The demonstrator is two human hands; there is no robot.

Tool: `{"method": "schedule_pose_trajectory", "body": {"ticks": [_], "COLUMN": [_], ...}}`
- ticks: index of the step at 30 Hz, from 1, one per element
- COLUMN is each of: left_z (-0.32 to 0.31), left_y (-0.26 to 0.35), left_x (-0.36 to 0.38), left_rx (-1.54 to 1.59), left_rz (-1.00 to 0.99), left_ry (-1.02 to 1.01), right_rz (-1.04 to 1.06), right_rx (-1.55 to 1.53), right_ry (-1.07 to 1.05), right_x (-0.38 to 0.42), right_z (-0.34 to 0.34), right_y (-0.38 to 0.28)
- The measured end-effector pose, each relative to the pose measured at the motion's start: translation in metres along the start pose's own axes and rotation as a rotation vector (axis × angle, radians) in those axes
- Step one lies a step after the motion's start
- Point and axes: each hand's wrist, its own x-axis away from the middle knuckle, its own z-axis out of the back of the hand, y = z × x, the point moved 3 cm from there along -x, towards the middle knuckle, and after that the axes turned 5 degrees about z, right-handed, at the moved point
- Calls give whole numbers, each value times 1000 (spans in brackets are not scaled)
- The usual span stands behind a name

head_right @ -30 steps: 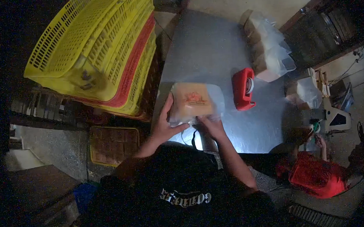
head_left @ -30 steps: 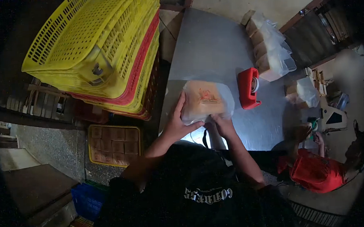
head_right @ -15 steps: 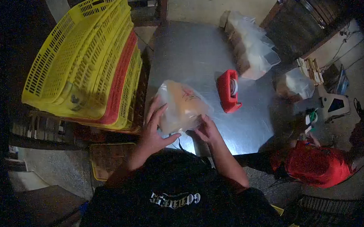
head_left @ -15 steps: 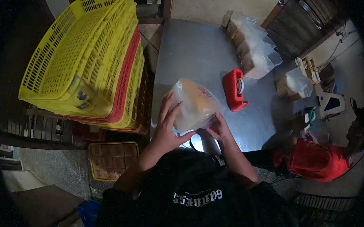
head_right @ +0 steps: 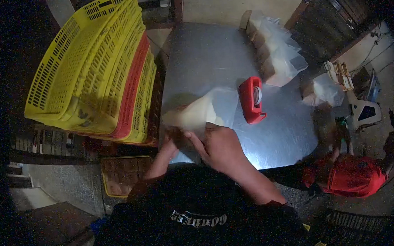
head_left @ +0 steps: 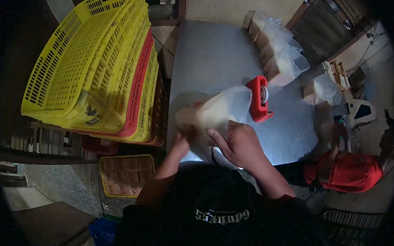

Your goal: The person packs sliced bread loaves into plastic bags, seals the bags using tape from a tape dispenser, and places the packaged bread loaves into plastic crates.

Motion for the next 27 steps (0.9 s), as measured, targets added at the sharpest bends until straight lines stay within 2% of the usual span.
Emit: {"method": "schedule_pose_trajectory", "body": {"ticks": [1, 3, 5, 6, 8, 9, 10, 11, 12, 14, 16, 18, 19, 20, 21, 22, 23, 24, 25, 26, 27], "left_z": [-4, -11, -38, -35, -26, -22, -18, -23, -31, -85, -127, -145, -129, -133, -136, -136, -131, -127, -125, -122, -113], "left_y": [5, 24, 51, 47, 28, 24, 21, 28, 37, 111, 131, 157, 169, 174, 179, 179, 173, 170, 168, 155, 133], "left_x": [-5, -12, 24, 19, 17, 21, 27, 27, 33, 97, 124, 118, 101, 103, 106, 107, 107, 106, 103, 113, 131], "left_rx": [-3, -520, -844, -854, -752, -754, -753, -749, -733, -924, -1606, -2274, -2251, -2259, -2300, -2337, -2342, -2177, -2006, -1861, -1692], "left_rz": [-2, -253, -594, -599, -718, -568, -420, -579, -736, -1281, -1299, -939, -1101, -1110, -1016, -912, -895, -1033, -1164, -1415, -1644], "left_ry": [-12, 111, 108, 84, -373, -330, -283, -260, -228, -163, -689, -703, -578, -573, -578, -587, -603, -546, -483, -333, -179], "right_rz": [61, 35, 34, 50, -124, -141, -233, -324, -334, 6, 218, -65, -64, 128, 314, 314, 304, 293, 300, 295, 282], "right_rx": [49, 77, 81, 53, -164, -179, -323, -464, -469, -35, 351, 825, 832, 723, 607, 602, 650, 701, 585, 583, 469], "right_ry": [105, 98, 98, 119, -82, -71, -137, -207, -204, -114, -322, -880, -868, -642, -414, -409, -382, -356, -232, -230, -23], "right_x": [-6, -29, -52, -64, -86, -84, -84, -80, -68, -36, -9, 9, 21, 36, 40, 41, 44, 48, 53, 60, 68], "right_z": [17, 15, 8, -2, -35, -39, -43, -46, -36, 6, 18, 41, 48, 55, 64, 61, 54, 51, 46, 43, 45], "right_y": [-21, -20, -3, 12, 51, 52, 56, 60, 58, 43, 55, 53, 70, 89, 88, 94, 97, 98, 107, 113, 112]}}
